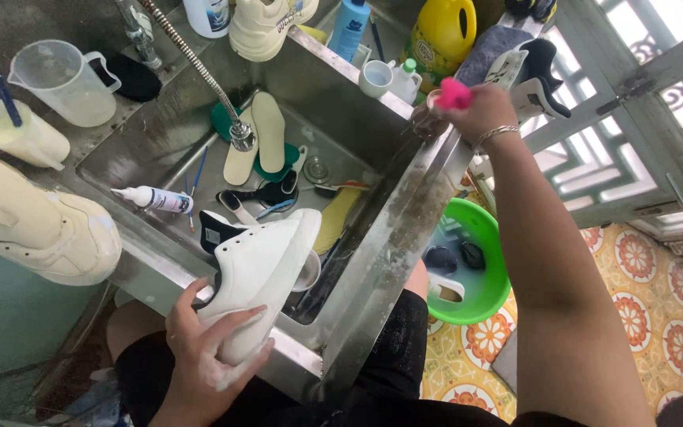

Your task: Clean white shoes using a brush, soap, and water in a sink.

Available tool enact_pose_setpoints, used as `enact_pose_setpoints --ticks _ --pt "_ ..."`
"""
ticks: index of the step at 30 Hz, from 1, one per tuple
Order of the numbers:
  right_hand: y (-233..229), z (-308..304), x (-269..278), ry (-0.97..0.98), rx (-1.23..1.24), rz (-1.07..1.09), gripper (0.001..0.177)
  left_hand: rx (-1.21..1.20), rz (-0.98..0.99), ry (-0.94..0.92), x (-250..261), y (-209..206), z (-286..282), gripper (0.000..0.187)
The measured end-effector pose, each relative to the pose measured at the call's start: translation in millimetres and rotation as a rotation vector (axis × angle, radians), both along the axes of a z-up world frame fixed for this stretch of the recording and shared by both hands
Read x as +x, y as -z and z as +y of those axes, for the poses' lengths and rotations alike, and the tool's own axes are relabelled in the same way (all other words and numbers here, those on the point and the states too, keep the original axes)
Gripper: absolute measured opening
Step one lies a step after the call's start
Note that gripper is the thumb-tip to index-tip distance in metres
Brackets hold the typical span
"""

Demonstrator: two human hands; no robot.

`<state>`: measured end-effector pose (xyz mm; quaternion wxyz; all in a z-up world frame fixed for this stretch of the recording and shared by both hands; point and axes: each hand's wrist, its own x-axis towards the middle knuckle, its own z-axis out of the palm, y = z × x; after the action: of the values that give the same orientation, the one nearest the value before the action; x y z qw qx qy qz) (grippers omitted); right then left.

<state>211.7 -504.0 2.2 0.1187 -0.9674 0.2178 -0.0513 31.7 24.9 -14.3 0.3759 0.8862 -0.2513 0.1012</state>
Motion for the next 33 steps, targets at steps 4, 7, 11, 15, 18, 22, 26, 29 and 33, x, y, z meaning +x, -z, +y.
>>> enact_pose_setpoints --ticks 4,7,11,15,18,22,26,29,33 --pt "-5.7 -9.4 -18.3 0.239 0.573 -0.201 0.043 -0.012 0.202 -0.026 4.2 -6.2 -0.1 0.051" --pt "-7.5 -2.9 -48.3 0.287 1.299 -0.35 0.045 0.104 0.239 -0.034 10.6 -4.0 -0.5 0.061" --pt "-15.9 90.4 -114.7 0.151 1.719 -0.376 0.048 0.051 0.211 0.009 13.1 -5.3 -0.6 0.098" --pt "64.5 136.1 -191.2 -0.067 1.536 -0.401 0.049 0.069 0.207 0.033 9.7 -13.9 -2.2 0.12" --pt "65.2 213.0 -224.8 -0.229 0.99 -0.252 0.057 0.087 0.227 0.058 11.1 -12.1 -1.9 0.122" --pt "30.7 270.8 -226.6 -0.483 0.677 -0.291 0.052 0.122 0.234 0.087 11.4 -15.3 -7.4 0.123" --pt "9.4 299.1 -237.3 -0.627 0.586 -0.334 0.045 0.142 0.196 0.105 8.2 -20.5 -13.5 0.126" --pt "8.5 300.2 -239.5 -0.643 0.646 -0.291 0.04 0.131 0.163 0.13 8.2 -21.1 -15.0 0.125" --pt "49.0 273.4 -245.8 -0.428 0.485 -0.229 0.024 0.139 0.114 0.164 4.8 -21.5 -17.1 0.121"
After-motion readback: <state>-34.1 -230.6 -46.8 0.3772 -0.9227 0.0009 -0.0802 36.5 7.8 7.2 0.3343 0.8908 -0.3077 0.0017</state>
